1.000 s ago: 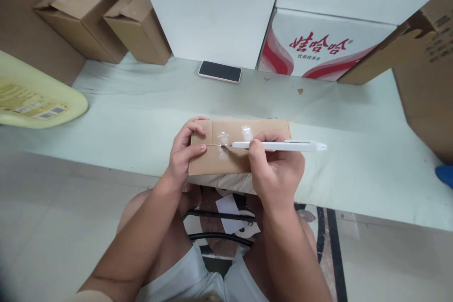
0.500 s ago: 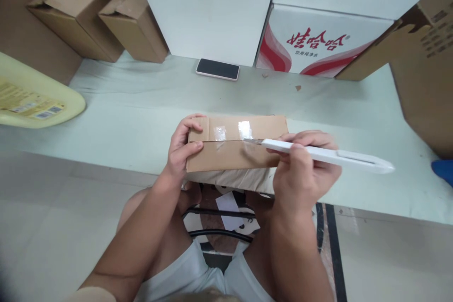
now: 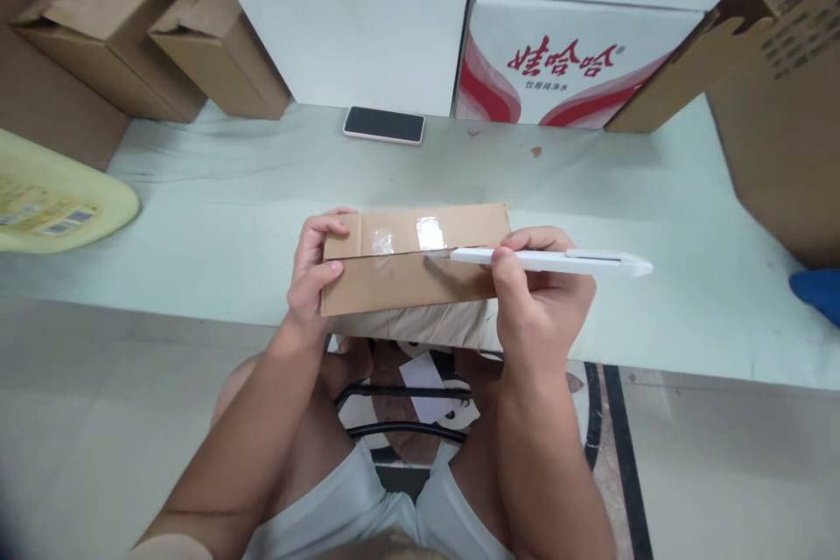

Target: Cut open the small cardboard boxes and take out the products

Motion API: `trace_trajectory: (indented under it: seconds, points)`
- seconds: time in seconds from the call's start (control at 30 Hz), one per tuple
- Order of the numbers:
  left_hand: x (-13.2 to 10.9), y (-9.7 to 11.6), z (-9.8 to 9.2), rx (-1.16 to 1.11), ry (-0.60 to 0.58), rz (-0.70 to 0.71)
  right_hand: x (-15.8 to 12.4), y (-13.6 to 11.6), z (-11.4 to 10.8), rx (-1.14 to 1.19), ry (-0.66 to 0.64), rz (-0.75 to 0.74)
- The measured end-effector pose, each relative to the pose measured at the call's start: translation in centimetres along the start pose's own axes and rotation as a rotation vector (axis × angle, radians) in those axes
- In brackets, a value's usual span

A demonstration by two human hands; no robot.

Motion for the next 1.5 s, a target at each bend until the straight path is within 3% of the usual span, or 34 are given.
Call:
trace_trajectory:
  seconds: [0.37, 0.57, 0.87, 1.0, 1.13, 1.2, 1.37, 1.43, 1.5]
  points:
    - [0.2, -0.8, -0.1, -0.059, 0.000, -0.035, -0.1, -0.5, 0.2, -0.123, -0.011, -0.062]
    - [0.2, -0.7, -0.3, -0.041, -0.003, -0.008, -0.1, -0.3, 0.0, -0.072, 0.019, -0.119]
    - [0.1, -0.2, -0.3, -0.102, 0.036, -0.001, 0.3, 0.3, -0.7, 0.186, 0.159, -0.045]
    - [0.2, 0.0, -0.2, -0.187, 0.055, 0.002, 1.1, 1.2, -3.3, 0.284, 0.325, -0.064]
    - [0.4, 0.0, -0.8, -0.259, 0.109, -0.010, 1.6, 2.9, -6.8, 0.049, 0.497, -0.125]
    - [0.5, -0.1, -1.2, -0.270, 0.152, -0.022, 2.1, 4.1, -7.0, -0.225, 0.403, -0.136]
    - [0.5, -0.8, -1.7, -0.238, 0.227, -0.103, 2.2, 11.5, -4.7, -0.939, -0.165, -0.005]
    - [0.6, -0.9, -2.0, -0.187, 0.260, -0.090, 1.8, 14.2, -4.6, -1.038, -0.279, 0.071]
    - [0.7, -0.5, -2.5, -0.096, 0.305, -0.034, 1.9, 14.8, -4.6, -0.969, -0.262, 0.058]
Point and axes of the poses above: each hand's wrist, its own x-axis towards the middle knuckle, its own z-axis out of the palm, y = z × x, the point moved 9 cm from there along x, towards the middle knuckle, and after that the axes turned 5 degrees about -x, right-handed, at the moved point
